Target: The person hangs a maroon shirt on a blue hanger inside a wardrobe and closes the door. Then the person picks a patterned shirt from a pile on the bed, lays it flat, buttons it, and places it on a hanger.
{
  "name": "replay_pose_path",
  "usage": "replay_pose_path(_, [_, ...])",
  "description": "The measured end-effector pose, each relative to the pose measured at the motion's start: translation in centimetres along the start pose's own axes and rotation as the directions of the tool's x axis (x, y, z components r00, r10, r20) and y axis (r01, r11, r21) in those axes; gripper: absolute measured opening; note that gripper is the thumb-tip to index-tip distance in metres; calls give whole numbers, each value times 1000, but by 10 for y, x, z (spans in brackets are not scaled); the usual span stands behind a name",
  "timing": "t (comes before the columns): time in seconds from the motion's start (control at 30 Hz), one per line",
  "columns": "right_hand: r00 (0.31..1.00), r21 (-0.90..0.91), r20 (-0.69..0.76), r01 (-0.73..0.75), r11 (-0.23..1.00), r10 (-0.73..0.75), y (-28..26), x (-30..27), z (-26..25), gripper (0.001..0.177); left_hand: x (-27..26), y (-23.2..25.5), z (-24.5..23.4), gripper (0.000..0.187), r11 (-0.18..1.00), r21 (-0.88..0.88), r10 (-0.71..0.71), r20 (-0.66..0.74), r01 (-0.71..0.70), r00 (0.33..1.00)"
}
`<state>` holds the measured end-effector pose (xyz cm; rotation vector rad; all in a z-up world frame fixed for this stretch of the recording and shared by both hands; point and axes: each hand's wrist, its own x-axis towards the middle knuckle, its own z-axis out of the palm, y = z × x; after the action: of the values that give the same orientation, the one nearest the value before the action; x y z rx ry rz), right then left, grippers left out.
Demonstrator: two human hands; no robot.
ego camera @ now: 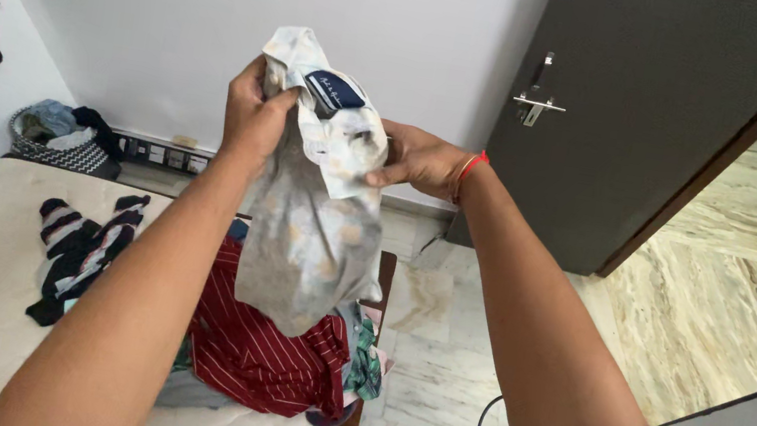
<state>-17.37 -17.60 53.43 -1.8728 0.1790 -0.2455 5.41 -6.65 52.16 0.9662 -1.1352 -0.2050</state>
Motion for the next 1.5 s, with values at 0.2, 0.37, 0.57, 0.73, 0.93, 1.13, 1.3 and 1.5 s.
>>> replay_pose_path(0.2, [856,-203,-515,-71,977,-44,-6,11,-3,53,13,54,-15,26,997,78,0,27,-3,1000])
replay_pose_path(0.37, [645,-331,-715,25,943,-268,-16,13,-21,31,19,84,-36,23,922,376,39,150,-93,988])
replay_pose_path(0.57, [392,-482,-826,-122,868,-404,-34,0,-26,29,21,114,-68,65,761,627,-10,270,-168,963])
replay_pose_path(0.73, [367,-356,-884,-131,925,-288,-41,-16,-21,32,17,127,-93,57,665,737,-127,271,-121,954])
replay_pose_path(0.93, [429,-336,-866,-120,934,-257,-57,-28,-14,36,4,124,-124,32,687,720,-56,186,-98,981])
replay_pose_path(1.13, [558,-464,-769,-151,873,-312,-65,-32,-9,23,-6,141,-138,35,642,728,196,148,-241,969])
replay_pose_path(1.3, [768,-433,-611,-125,893,-189,-61,-28,-12,23,-16,171,-138,43,679,733,7,60,-49,998])
replay_pose_path(1.5, [882,49,-440,-162,986,167,-75,-32,8,40,-17,196,-162,42,647,523,-677,59,554,734])
